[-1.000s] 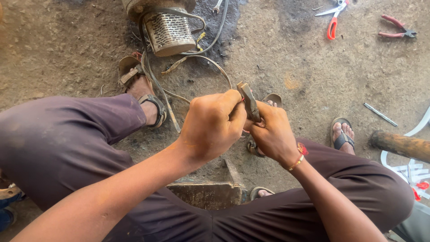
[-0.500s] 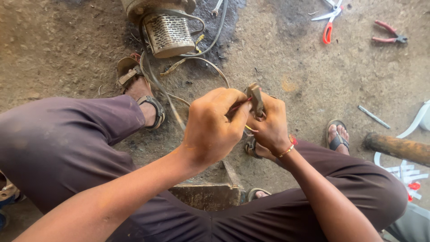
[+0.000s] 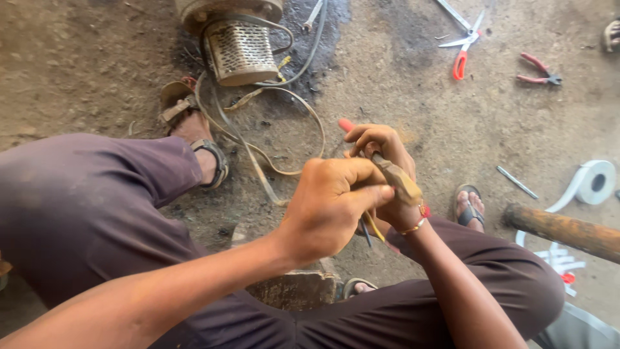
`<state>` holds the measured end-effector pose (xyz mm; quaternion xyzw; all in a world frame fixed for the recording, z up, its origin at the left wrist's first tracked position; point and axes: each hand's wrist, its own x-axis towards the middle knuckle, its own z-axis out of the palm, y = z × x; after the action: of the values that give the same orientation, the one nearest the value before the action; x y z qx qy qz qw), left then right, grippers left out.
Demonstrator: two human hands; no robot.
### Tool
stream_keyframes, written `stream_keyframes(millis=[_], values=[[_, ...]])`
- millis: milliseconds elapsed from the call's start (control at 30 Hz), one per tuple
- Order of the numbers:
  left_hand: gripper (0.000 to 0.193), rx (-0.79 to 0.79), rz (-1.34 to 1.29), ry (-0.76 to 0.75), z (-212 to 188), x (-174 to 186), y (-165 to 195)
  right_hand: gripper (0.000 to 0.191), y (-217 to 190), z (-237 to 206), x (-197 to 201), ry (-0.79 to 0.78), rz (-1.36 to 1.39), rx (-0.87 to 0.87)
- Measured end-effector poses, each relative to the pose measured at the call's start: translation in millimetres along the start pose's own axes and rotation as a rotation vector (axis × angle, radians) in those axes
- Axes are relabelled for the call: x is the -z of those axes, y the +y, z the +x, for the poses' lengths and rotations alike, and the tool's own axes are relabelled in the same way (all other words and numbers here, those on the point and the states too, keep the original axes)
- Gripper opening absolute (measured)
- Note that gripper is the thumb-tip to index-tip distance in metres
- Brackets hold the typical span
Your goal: The person sits on the ground repairing a submersible pump. They use pliers to strip insulation from wire ends, twist the wires together, wrap the joint with tape, and handle the pump's cable and metal body while other people move around the workshop.
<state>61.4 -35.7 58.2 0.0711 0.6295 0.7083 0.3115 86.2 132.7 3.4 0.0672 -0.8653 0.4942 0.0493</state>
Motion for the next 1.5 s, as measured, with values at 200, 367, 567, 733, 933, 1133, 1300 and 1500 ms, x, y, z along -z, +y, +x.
stream_keyframes(millis=[200,367,567,733,933,1133,1300,1500], values=[[0.018,0.127,-0.344,-0.157,2,-4,-2,0.016,6,-2,11,0.119,0.008,0.06],[0.016,0.37,-0.616,-0.237,4,-2,-3,0.019,6,-5,23,0.107,-0.119,0.122],[0.017,0.114,-0.313,-0.18,1,11,14,0.02,-13,-1,15,0.133,-0.294,0.055],[0.012,-0.046,-0.106,-0.043,-1,28,24,0.03,-31,6,16,0.008,-0.299,0.011],[0.009,-0.594,0.429,0.127,2,30,10,0.018,-34,5,17,-0.154,-0.347,-0.159],[0.014,-0.892,0.909,0.075,10,31,-13,0.022,-45,7,31,-0.447,-0.267,-0.636],[0.014,-1.101,1.277,-0.001,13,33,-18,0.017,-53,9,34,-0.554,-0.106,-0.939],[0.015,-1.217,1.481,-0.056,14,34,-28,0.024,-32,7,40,-0.694,-0.17,-0.723]])
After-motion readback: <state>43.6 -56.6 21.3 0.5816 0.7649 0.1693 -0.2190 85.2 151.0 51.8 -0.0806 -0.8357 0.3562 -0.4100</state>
